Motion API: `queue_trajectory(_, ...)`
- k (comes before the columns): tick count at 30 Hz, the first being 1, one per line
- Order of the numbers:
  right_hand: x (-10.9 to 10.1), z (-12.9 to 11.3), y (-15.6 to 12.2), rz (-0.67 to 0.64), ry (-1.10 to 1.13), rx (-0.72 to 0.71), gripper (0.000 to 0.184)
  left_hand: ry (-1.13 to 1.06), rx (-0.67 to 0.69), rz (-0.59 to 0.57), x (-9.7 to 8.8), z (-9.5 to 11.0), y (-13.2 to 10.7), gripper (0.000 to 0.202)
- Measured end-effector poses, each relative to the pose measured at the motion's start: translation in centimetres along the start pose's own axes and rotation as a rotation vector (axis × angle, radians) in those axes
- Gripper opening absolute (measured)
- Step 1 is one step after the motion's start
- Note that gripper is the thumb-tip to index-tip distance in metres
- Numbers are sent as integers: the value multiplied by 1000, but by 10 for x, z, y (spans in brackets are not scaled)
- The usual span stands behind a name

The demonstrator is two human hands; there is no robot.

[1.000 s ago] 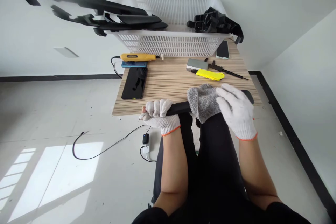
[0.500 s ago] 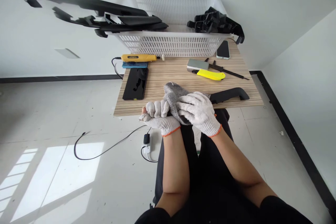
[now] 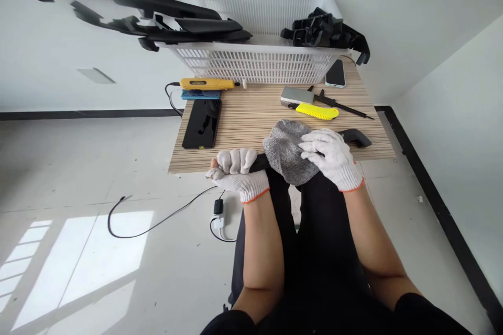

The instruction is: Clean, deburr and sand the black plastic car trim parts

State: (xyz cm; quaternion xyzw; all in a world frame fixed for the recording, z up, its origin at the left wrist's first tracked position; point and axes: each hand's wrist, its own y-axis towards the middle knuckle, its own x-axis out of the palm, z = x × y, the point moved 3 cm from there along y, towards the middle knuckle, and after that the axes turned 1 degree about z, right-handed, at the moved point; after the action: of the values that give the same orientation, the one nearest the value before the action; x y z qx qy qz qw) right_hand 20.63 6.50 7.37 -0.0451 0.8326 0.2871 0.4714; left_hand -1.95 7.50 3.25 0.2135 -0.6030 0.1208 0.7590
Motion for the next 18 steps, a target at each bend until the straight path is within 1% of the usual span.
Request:
queue_trajectory(3,6,-4,7,1,44,-15,18,-19,-3,-16,2,3,0,56)
queue_trajectory(5,3,1,6,-23,50,-17,18,-19,2,-23,1,4,0,56)
queue_trajectory(7,-6,7,3,-36,16,-10,17,-4,-4,-21,-1,5,0,57)
queue_trajectory(9,-15,13,-3,-36,-69,47,17,14,-19,-13,-3,4,0,58)
queue_trajectory(11,-21,14,-9,-27,-168,147,18,31,-21,2,-3,1,-1,59)
queue_trajectory(14,-20,7,-16,48,-265,271,19,60,-18,21,1,-5,-5,60)
queue_trajectory(16,-16,3,-19,135,-289,321,22,77,-35,35,5,-8,-7,60)
queue_trajectory(18,-11,1,-20,194,-297,349,25,76,-59,44,7,-9,-7,59)
